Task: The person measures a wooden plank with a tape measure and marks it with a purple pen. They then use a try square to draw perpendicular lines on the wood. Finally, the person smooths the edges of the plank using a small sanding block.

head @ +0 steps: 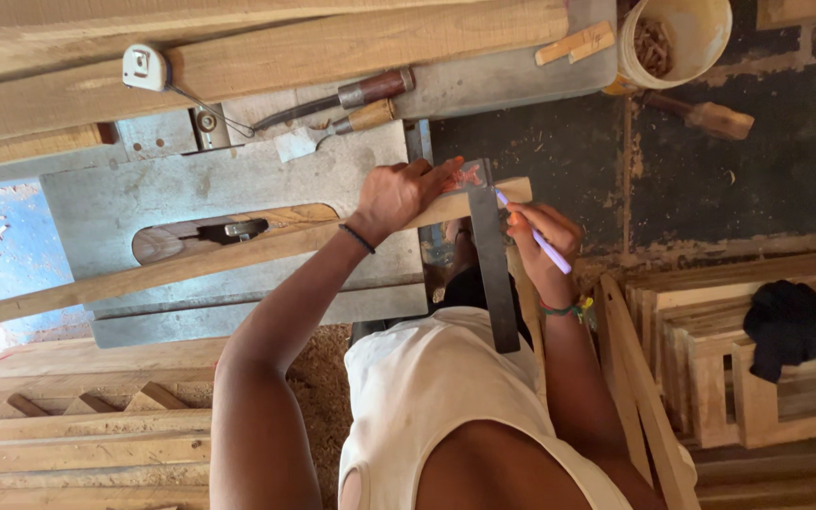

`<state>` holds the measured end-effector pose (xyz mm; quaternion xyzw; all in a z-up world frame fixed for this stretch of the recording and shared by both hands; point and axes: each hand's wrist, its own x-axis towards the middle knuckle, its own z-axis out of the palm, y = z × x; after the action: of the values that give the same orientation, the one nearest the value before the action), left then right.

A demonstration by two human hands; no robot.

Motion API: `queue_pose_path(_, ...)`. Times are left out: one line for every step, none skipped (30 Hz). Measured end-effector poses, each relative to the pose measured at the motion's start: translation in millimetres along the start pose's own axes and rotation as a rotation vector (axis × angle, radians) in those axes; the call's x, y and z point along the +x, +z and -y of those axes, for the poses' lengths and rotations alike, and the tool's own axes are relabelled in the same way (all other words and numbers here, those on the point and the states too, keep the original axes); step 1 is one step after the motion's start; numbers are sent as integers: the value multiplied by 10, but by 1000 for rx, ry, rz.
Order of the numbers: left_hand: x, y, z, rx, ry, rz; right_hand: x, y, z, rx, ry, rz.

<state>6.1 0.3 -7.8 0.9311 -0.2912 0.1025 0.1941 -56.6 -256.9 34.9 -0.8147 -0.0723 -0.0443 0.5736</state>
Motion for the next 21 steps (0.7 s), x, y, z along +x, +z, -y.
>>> queue_pose_path(-26,12,-2,-17,-21,20,-53,-35,-39,-11,19,33)
queue_pose_path(-22,21,20,-32,-34,36,-81,-88,-84,-23,32,59)
queue_pose_path(-21,28,23,-47,-47,51,-116,-154,-121,-35,45,85)
queue_pose_path(-4,28,33,-48,-49,41,-133,-223,-157,-116,28,111)
queue_pose_path(-11,23,25,-49,-51,31,-186,-301,-176,-197,12,135)
queue_pose_path(-17,36,6,-56,-56,21,-271,-383,-193,-282,1,162)
queue_pose_path(-17,44,8,-91,-69,4,-364,-427,-215,-285,17,101)
queue_pose_path(-12,39,21,-122,-86,-19,-432,-449,-250,-287,26,43)
queue_pose_path(-1,24,26,-153,-102,-42,-495,-473,-285,-289,35,-16)
queue_pose_path(3,-20,23,-123,-125,-60,-536,-489,-321,-288,52,-86)
queue_pose_path(-2,-76,-8,-94,-147,-78,-564,-512,-355,-286,68,-157)
queue_pose_path(-5,-137,-48,-73,-164,-91,-612,-522,-379,-287,94,-234)
queue_pose_path(-14,-230,-37,-103,-171,-121,-639,-492,-413,-171,76,-259)
queue_pose_path(-65,-339,-31,-142,-182,-148,-694,-474,-436,-62,64,-278)
queue_pose_path(-128,-453,-20,-182,-193,-174,-743,-466,-464,48,51,-296)
queue_pose_path(-240,-582,-15,-169,-222,-205,-763,-450,-507,48,24,-291)
queue_pose_path(-381,-720,-10,-157,-250,-236,-777,-416,-554,48,-3,-285)
queue_pose_path(-531,-864,18,-135,-278,-270,-778,-353,-600,56,-36,-279)
queue_pose_path(-693,-985,30,-178,-381,-248,-808,-304,-623,34,-4,-266)
queue_pose_path(-864,-1081,38,-223,-483,-228,-831,-275,-632,11,26,-253)
queue_pose_path(-1062,-1161,57,-228,-543,-256,-843,-236,-627,-12,55,-239)
